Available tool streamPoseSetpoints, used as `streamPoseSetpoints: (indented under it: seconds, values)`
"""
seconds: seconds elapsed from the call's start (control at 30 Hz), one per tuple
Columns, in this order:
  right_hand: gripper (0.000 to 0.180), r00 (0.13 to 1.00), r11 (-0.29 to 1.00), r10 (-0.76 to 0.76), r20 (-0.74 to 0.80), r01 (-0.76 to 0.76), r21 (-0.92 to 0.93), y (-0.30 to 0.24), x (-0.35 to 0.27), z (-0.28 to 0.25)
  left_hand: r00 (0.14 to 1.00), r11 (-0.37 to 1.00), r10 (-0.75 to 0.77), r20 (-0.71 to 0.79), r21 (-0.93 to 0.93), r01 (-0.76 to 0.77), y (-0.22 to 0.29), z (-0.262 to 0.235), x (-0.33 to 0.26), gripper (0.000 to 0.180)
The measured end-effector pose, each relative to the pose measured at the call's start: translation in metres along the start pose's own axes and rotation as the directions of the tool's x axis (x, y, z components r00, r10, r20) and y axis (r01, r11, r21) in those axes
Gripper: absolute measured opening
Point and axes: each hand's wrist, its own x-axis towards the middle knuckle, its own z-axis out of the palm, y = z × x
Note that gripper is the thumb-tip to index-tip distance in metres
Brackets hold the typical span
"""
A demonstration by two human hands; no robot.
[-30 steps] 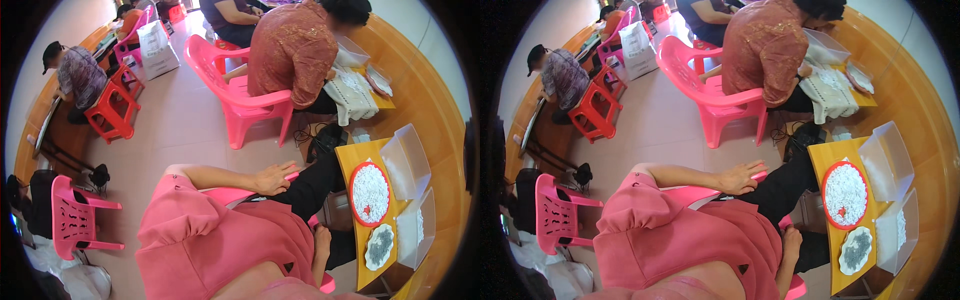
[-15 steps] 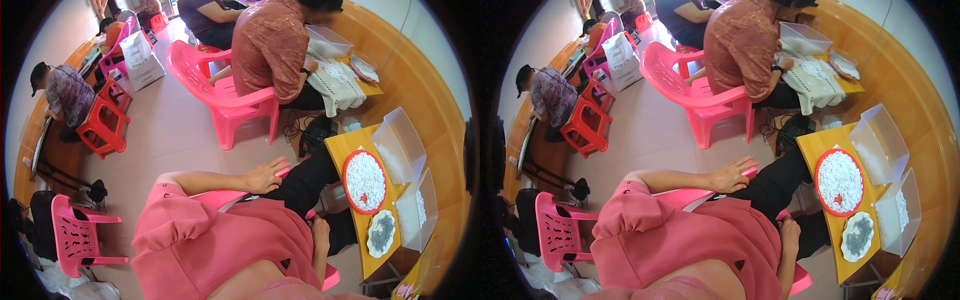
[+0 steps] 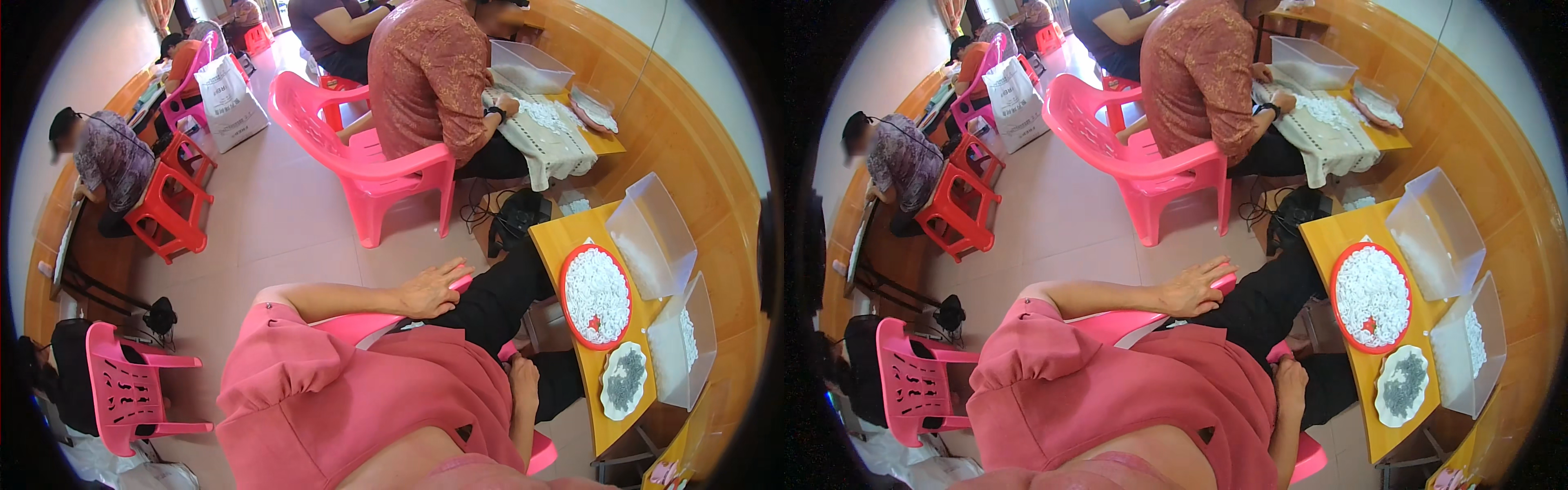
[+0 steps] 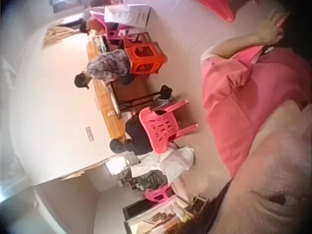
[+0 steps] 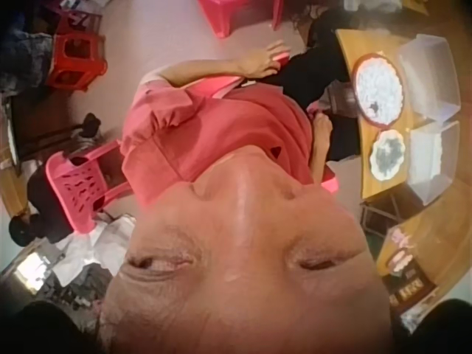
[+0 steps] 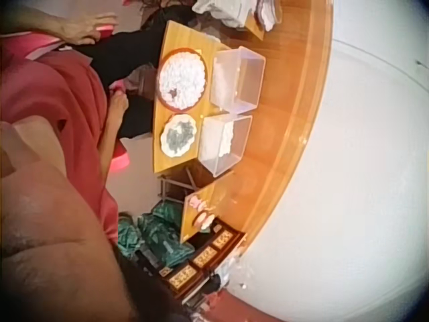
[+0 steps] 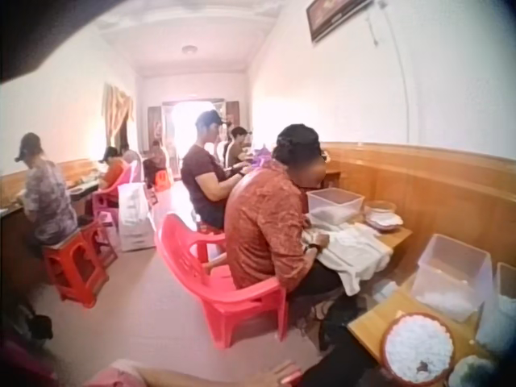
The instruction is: Assembling small plastic hardware components by manually joining white and grey pieces.
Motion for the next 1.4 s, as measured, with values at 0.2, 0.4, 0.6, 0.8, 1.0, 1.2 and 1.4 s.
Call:
streamPoseSetpoints:
  seconds: [0.2, 0.4, 0.6, 0.8, 1.0, 1.2, 1.4]
  values:
    - [0.021, 1.000, 0.999, -0.009, -0.016, 0.009, -0.043, 0.003, -0.001, 0.001, 1.000, 1.000, -0.018, -0.003, 0.006, 0.018, 0.002, -0.001, -0.002, 0.012]
    - [0.016, 0.998, 0.994, 0.066, 0.004, -0.065, -0.084, 0.005, -0.006, 0.004, 0.999, 1.000, -0.004, 0.038, -0.013, 0.005, 0.003, 0.000, 0.004, 0.013]
    - [0.012, 0.996, 0.997, 0.082, 0.033, -0.082, -0.015, 0.002, 0.000, 0.004, 0.999, 0.996, -0.040, 0.005, 0.085, 0.040, 0.002, 0.004, 0.003, 0.028]
    - [0.010, 0.956, 1.000, -0.024, -0.293, 0.020, -0.016, 0.008, -0.006, 0.033, 0.990, 0.967, 0.134, -0.044, 0.222, -0.121, 0.016, -0.011, 0.024, 0.052]
    - [0.010, 0.966, 0.999, 0.045, -0.256, -0.049, -0.009, 0.005, -0.007, 0.029, 0.904, 0.916, 0.396, -0.161, 0.138, -0.377, 0.048, -0.018, 0.135, 0.035]
    - [0.011, 0.939, 0.998, -0.026, -0.344, 0.006, -0.059, 0.000, -0.009, 0.024, 0.855, 0.827, 0.506, -0.114, -0.218, -0.519, 0.071, 0.022, 0.233, 0.014]
    - [0.012, 0.977, 0.994, 0.071, -0.200, -0.086, -0.066, -0.005, -0.003, 0.023, 0.807, 0.810, 0.587, 0.065, -0.027, -0.586, 0.077, 0.044, 0.287, 0.011]
